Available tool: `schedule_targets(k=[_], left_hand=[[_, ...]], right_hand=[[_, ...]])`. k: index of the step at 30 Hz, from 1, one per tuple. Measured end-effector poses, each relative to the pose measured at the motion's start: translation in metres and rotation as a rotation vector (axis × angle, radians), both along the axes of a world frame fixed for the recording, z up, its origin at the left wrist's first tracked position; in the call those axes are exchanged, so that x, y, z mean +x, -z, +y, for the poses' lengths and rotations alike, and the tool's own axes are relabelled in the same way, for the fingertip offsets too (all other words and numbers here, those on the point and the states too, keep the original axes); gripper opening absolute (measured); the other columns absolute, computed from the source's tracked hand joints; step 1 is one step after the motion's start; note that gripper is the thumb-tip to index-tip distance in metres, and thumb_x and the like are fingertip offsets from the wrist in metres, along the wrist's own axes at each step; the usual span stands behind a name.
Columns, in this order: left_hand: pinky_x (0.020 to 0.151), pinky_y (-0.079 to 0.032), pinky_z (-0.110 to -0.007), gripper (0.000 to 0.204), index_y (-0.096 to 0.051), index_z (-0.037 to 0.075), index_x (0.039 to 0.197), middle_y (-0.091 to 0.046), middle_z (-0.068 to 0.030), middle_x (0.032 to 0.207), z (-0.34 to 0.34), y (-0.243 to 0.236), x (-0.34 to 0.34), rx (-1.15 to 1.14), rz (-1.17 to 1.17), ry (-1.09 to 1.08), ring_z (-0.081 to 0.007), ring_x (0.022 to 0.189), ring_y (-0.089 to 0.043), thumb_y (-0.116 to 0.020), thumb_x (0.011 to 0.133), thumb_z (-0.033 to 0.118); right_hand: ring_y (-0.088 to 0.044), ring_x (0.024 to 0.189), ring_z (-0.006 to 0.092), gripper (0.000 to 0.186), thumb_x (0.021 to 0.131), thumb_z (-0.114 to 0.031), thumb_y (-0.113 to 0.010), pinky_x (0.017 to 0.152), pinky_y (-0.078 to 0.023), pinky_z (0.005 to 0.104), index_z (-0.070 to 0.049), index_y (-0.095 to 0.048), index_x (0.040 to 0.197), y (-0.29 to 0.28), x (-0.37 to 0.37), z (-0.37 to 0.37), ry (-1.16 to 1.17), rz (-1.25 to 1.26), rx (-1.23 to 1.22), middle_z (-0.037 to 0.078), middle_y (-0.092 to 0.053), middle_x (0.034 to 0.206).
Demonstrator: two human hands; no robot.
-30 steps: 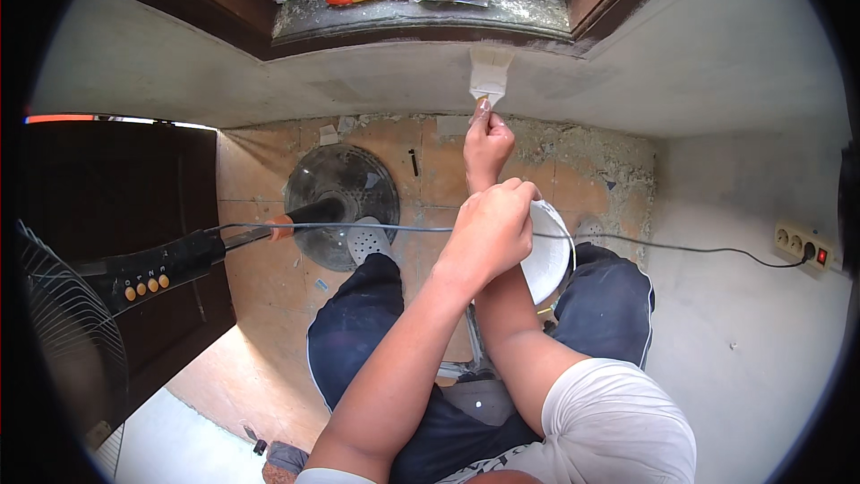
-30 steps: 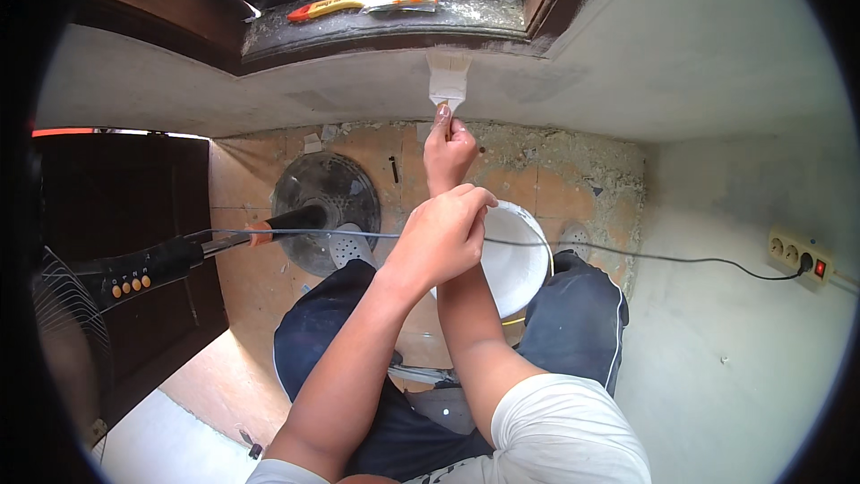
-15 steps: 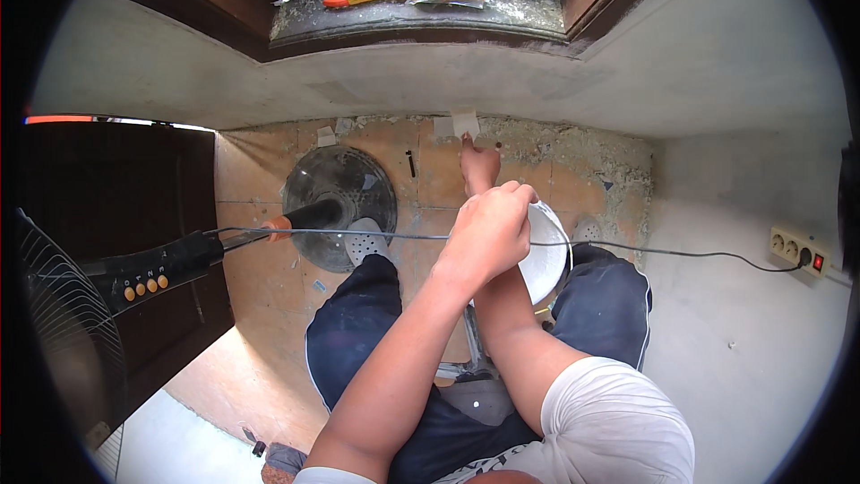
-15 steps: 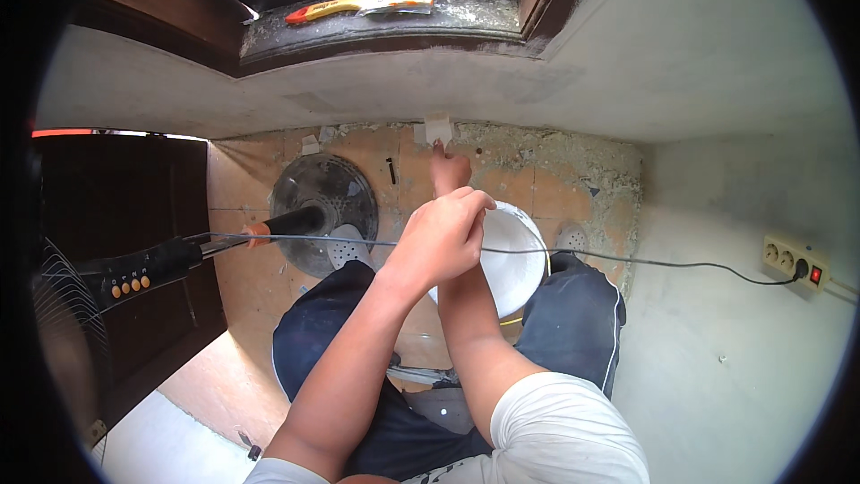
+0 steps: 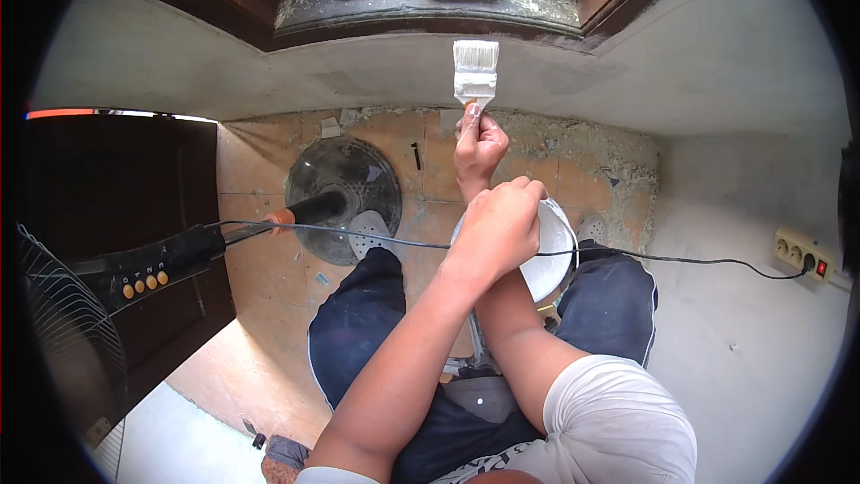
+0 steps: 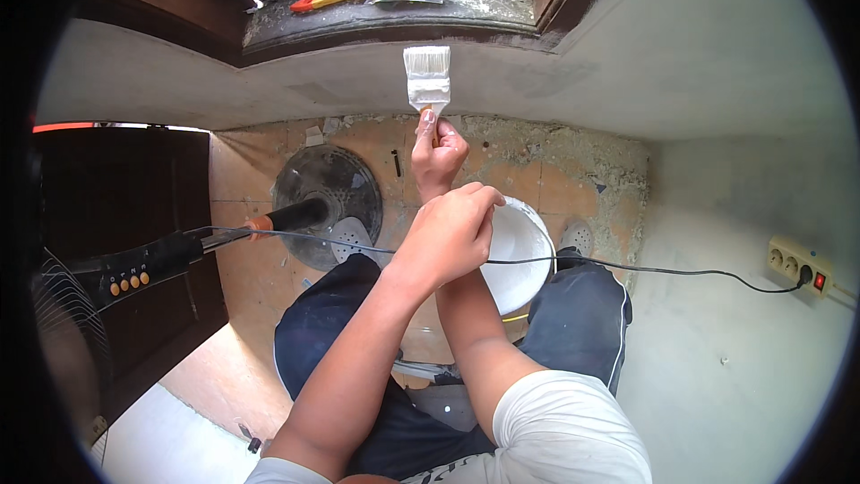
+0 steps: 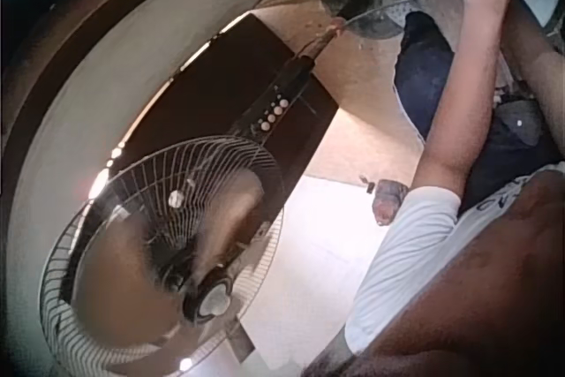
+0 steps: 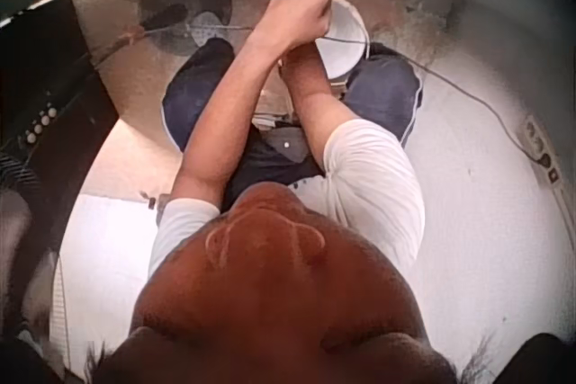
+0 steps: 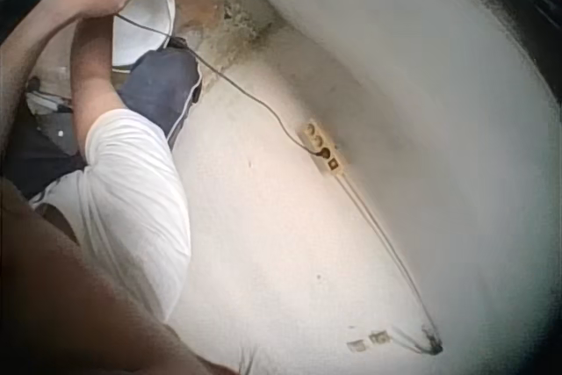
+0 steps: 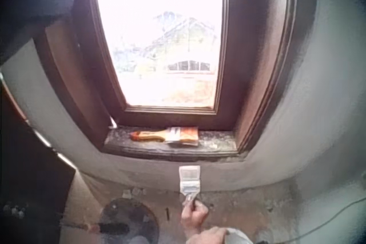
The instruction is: The person applies white putty to a wall near a window with a putty knife.
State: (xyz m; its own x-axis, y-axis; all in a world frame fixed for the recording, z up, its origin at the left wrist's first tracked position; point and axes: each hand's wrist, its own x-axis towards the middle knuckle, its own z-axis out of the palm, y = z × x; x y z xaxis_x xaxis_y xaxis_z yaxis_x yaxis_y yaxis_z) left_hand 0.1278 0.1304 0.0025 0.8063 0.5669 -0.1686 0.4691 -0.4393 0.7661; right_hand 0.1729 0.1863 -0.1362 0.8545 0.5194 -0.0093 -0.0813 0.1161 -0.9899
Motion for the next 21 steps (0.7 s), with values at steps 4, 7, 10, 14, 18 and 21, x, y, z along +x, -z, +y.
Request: schedule_targets(k=[4,7,10,14,18,21], left_hand=[[0.079,-0.05,-0.042,0.02,-0.062,-0.001,0.098,-0.064,-0.0162,0.094,0.0,0.002,-0.003,0.031,0.002,-0.007,-0.0333,0.088,-0.063,-0.051,0.081,0.003],[0.079,-0.05,-0.043,0.02,-0.061,-0.001,0.098,-0.064,-0.016,0.093,0.0,0.002,-0.001,0.046,0.025,0.017,-0.0337,0.088,-0.063,-0.051,0.081,0.003],[0.079,-0.05,-0.043,0.019,-0.061,-0.001,0.097,-0.063,-0.0161,0.092,0.0,-0.002,0.007,0.037,-0.003,0.026,-0.0343,0.087,-0.063,-0.051,0.081,0.003],[0.079,-0.05,-0.044,0.019,-0.062,-0.001,0.097,-0.063,-0.0162,0.092,0.003,-0.003,-0.009,0.054,0.006,-0.022,-0.035,0.087,-0.063,-0.051,0.081,0.003],[0.078,-0.05,-0.044,0.018,-0.062,0.0,0.096,-0.063,-0.0159,0.092,0.004,-0.006,-0.001,0.034,-0.049,-0.008,-0.0351,0.087,-0.063,-0.051,0.081,0.003],[0.078,-0.05,-0.044,0.017,-0.061,0.0,0.095,-0.063,-0.0157,0.091,0.007,-0.007,-0.008,0.037,-0.02,-0.039,-0.035,0.086,-0.062,-0.052,0.081,0.003]], right_hand=[[-0.034,0.044,0.0038,0.042,0.097,-0.027,-0.052,0.043,-0.022,0.0239,-0.003,-0.057,0.063,0.042,0.0,-0.006,-0.069,0.029,-0.188,-0.006,-0.041,0.049],[-0.037,0.042,0.0055,0.04,0.098,-0.028,-0.048,0.042,-0.027,0.0242,-0.002,-0.06,0.071,0.083,-0.002,-0.016,-0.127,0.05,-0.453,-0.004,-0.046,0.049],[-0.057,0.053,0.0159,0.03,0.095,-0.019,-0.05,0.049,-0.041,0.0319,-0.001,-0.064,0.076,0.122,-0.004,-0.021,-0.19,0.14,-0.631,0.011,-0.06,0.058],[-0.048,0.048,0.0099,0.025,0.097,-0.018,-0.044,0.041,-0.036,0.0265,0.0,-0.058,0.088,0.101,-0.064,0.001,-0.361,0.741,-0.433,0.005,-0.056,0.065],[-0.05,0.051,0.0121,0.022,0.095,-0.016,-0.047,0.04,-0.034,0.027,0.0,-0.056,0.083,0.125,-0.059,0.037,-0.422,0.708,-0.392,0.007,-0.057,0.069],[-0.048,0.049,0.012,0.027,0.094,-0.018,-0.05,0.039,-0.033,0.0279,-0.001,-0.056,0.074,0.112,-0.069,0.073,-0.29,0.618,-0.4,0.004,-0.055,0.062]])
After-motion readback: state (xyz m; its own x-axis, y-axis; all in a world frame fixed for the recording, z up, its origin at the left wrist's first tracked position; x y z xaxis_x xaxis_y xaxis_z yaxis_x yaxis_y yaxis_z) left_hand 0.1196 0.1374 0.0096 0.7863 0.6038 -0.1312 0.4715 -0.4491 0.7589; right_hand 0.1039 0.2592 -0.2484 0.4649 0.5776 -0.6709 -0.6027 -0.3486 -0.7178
